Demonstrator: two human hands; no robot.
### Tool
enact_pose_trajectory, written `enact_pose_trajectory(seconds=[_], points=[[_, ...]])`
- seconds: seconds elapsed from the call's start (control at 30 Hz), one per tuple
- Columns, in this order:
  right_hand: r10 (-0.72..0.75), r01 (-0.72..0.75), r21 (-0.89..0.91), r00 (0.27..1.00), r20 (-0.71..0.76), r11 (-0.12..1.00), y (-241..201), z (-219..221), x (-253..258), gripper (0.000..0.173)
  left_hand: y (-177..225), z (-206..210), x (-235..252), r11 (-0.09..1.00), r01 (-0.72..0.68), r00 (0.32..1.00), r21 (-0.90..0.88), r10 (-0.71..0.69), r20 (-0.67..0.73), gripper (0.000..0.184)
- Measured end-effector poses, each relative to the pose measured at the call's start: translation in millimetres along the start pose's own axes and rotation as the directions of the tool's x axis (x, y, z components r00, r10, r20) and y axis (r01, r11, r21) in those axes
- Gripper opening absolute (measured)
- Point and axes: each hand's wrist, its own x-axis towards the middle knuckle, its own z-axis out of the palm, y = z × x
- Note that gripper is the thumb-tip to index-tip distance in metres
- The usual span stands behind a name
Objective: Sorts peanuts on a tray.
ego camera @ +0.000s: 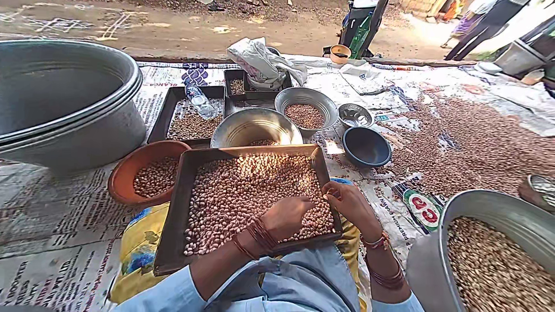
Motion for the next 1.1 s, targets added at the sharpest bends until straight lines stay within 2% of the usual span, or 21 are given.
enact_pose_trajectory(seconds=[0.03, 0.1, 0.17, 0.2, 0.3, 0.4, 0.47, 0.57, 0.6, 0.67, 0.73, 0.8, 0.87, 0.9, 1.0, 1.1], points=[[0.008, -0.008, 0.001, 1.0, -0.007, 1.0, -0.1, -0.8, -0.5, 0.025, 12.8, 12.0, 6.8, 0.999, -0.05, 0.998, 0.007, 0.05, 0.043, 0.039], [0.013, -0.013, 0.004, 1.0, -0.028, 1.0, 1.1, -2.7, -2.0, 0.025, 31.4, 29.0, 20.0, 0.998, -0.056, 0.986, 0.04, 0.049, 0.159, 0.032], [0.002, -0.001, 0.011, 0.998, -0.068, 1.0, 5.2, -3.9, -4.2, 0.024, 31.4, 40.7, 34.4, 0.998, 0.006, 0.969, 0.059, -0.02, 0.247, 0.033], [0.001, 0.0, 0.012, 0.997, -0.083, 1.0, 7.9, -4.2, -5.7, 0.024, 23.8, 46.4, 40.7, 0.997, 0.045, 0.971, 0.065, -0.06, 0.233, 0.036], [0.017, -0.017, 0.004, 0.993, -0.119, 1.0, 16.0, -4.1, -10.7, 0.024, -8.5, 43.4, 50.0, 0.968, 0.242, 0.963, 0.061, -0.247, 0.109, 0.044], [0.028, -0.03, -0.008, 0.984, -0.174, 1.0, 23.3, -4.5, -17.8, 0.021, -42.7, 18.5, 39.2, 0.86, 0.511, 0.86, 0.018, -0.51, -0.025, 0.056], [0.016, -0.018, -0.008, 0.979, -0.203, 1.0, 26.8, -1.7, -22.2, 0.018, -69.3, 9.6, 19.6, 0.815, 0.578, 0.795, -0.041, -0.574, -0.197, 0.053], [-0.015, 0.018, 0.012, 0.982, -0.191, 1.0, 27.1, 11.1, -23.7, 0.013, -83.2, 0.3, -8.5, 0.795, 0.606, 0.721, -0.041, -0.57, -0.394, 0.048], [-0.03, 0.033, 0.014, 0.984, -0.175, 0.999, 25.4, 16.3, -22.7, 0.013, -82.1, -0.4, -12.9, 0.805, 0.592, 0.718, -0.026, -0.542, -0.435, 0.045], [-0.05, 0.051, 0.0, 0.989, -0.141, 0.999, 21.2, 25.7, -18.2, 0.012, -75.9, 1.9, -13.8, 0.871, 0.492, 0.759, -0.01, -0.435, -0.484, 0.035], [-0.079, 0.074, -0.04, 0.987, -0.139, 0.996, 14.1, 32.5, -13.9, 0.009, -69.5, 8.9, -5.2, 0.937, 0.35, 0.825, 0.001, -0.308, -0.473, 0.021], [-0.198, 0.184, -0.097, 0.965, -0.169, 0.978, 9.9, 43.8, -9.0, 0.007, -62.0, 16.8, 7.0, 0.962, 0.272, 0.874, 0.004, -0.245, -0.42, 0.013], [-0.323, 0.297, -0.152, 0.926, -0.194, 0.943, 9.6, 61.2, -1.4, 0.008, -59.7, 20.6, 15.3, 0.96, 0.279, 0.89, 0.009, -0.255, -0.379, 0.017], [-0.34, 0.311, -0.168, 0.922, -0.184, 0.935, 8.8, 68.8, 2.5, 0.01, -61.8, 20.9, 16.3, 0.957, 0.291, 0.88, 0.004, -0.266, -0.393, 0.02], [-0.333, 0.305, -0.182, 0.931, -0.152, 0.935, 6.2, 82.5, 11.6, 0.014, -76.0, 14.0, 5.9, 0.93, 0.366, 0.825, 0.011, -0.32, -0.465, 0.022], [-0.275, 0.256, -0.19, 0.958, -0.083, 0.948, 4.9, 86.6, 18.0, 0.015, -87.0, 10.2, -5.7, 0.927, 0.375, 0.799, 0.012, -0.316, -0.512, 0.019]])
